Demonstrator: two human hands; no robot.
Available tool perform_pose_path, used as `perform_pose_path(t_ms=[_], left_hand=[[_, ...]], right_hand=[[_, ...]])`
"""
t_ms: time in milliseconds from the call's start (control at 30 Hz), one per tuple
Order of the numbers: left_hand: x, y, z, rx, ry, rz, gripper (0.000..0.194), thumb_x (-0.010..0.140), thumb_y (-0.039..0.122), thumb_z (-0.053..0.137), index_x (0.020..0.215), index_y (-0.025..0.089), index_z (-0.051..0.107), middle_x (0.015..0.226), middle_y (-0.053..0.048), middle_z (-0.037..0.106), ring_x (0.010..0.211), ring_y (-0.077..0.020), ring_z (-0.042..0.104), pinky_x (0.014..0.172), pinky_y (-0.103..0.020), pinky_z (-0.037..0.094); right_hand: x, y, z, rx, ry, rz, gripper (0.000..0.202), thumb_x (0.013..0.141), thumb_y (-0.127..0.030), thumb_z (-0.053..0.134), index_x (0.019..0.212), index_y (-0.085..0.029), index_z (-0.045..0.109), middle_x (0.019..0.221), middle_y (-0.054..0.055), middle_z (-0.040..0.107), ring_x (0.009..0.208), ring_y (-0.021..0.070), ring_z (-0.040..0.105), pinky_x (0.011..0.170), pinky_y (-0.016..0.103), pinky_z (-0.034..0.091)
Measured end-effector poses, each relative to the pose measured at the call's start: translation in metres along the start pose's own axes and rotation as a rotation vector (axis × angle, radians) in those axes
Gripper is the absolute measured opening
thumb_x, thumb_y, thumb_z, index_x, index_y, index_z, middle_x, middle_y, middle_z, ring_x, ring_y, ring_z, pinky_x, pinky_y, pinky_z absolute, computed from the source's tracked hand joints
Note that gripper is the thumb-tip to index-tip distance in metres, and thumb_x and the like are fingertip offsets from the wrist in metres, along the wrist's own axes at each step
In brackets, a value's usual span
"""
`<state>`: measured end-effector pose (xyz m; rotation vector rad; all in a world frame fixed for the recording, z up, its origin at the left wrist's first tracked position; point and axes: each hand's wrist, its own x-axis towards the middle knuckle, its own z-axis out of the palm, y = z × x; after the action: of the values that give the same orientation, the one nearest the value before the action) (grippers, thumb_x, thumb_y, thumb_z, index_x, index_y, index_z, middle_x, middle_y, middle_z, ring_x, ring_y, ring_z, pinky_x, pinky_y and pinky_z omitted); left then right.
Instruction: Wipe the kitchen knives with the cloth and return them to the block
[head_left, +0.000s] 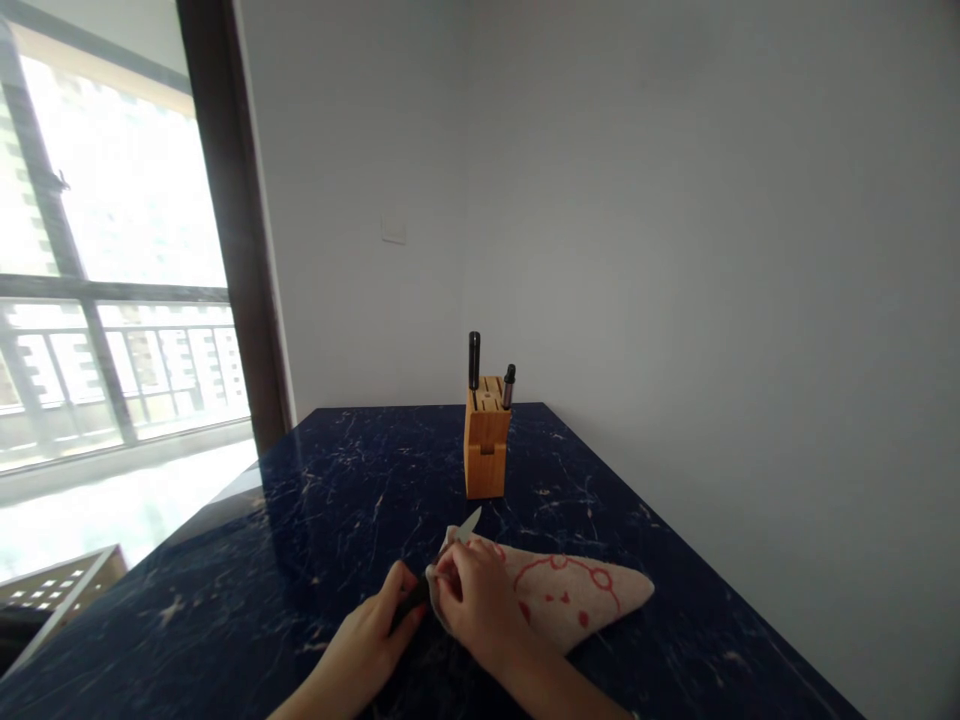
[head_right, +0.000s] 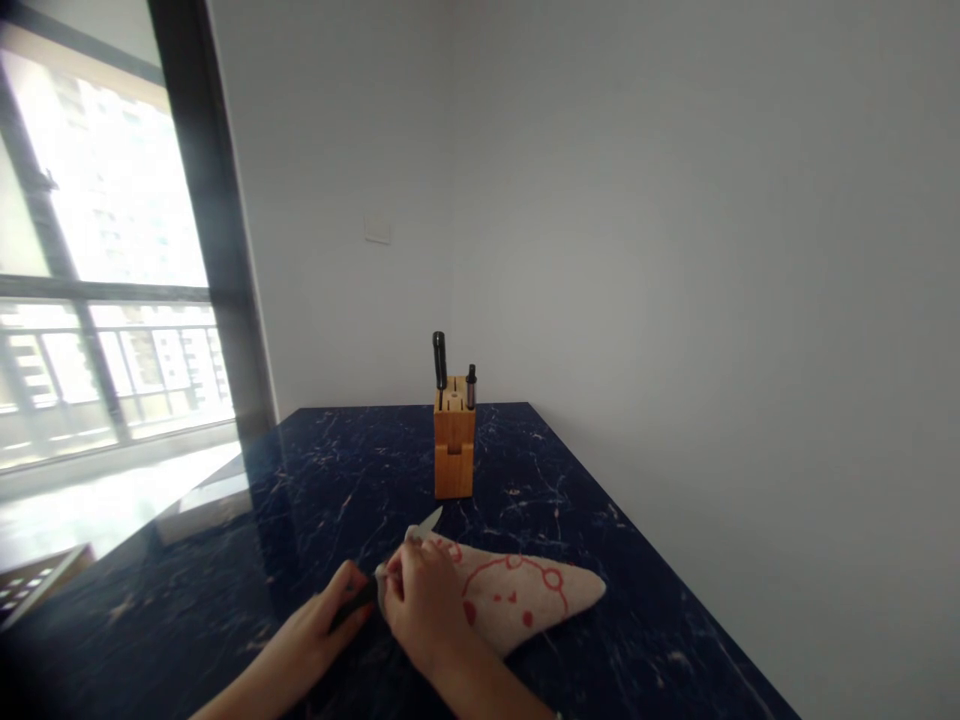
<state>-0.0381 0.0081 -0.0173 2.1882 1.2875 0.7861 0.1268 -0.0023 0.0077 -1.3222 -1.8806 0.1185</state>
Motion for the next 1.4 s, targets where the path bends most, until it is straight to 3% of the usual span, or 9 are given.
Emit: perform_pose_path(t_ms=[1400], left_hand=[[-0.0010, 0.0027, -0.0012, -0.001, -0.027, 0.011, 0.009, 0.084, 0.027, 0.040, 0.092, 0.025, 0.039, 0.086, 0.002, 0.063, 0.078, -0.0149, 0.059, 0.071, -0.024, 0.040]], right_hand=[[0.0001, 0.0035, 0.0009, 0.000, -0.018, -0.026, 0.008, 0.076, -0.013, 0.050, 0.077, -0.020, 0.053, 0.078, 0.001, 0.059, 0.080, 0.0158, 0.053, 0.075, 0.027, 0.037]])
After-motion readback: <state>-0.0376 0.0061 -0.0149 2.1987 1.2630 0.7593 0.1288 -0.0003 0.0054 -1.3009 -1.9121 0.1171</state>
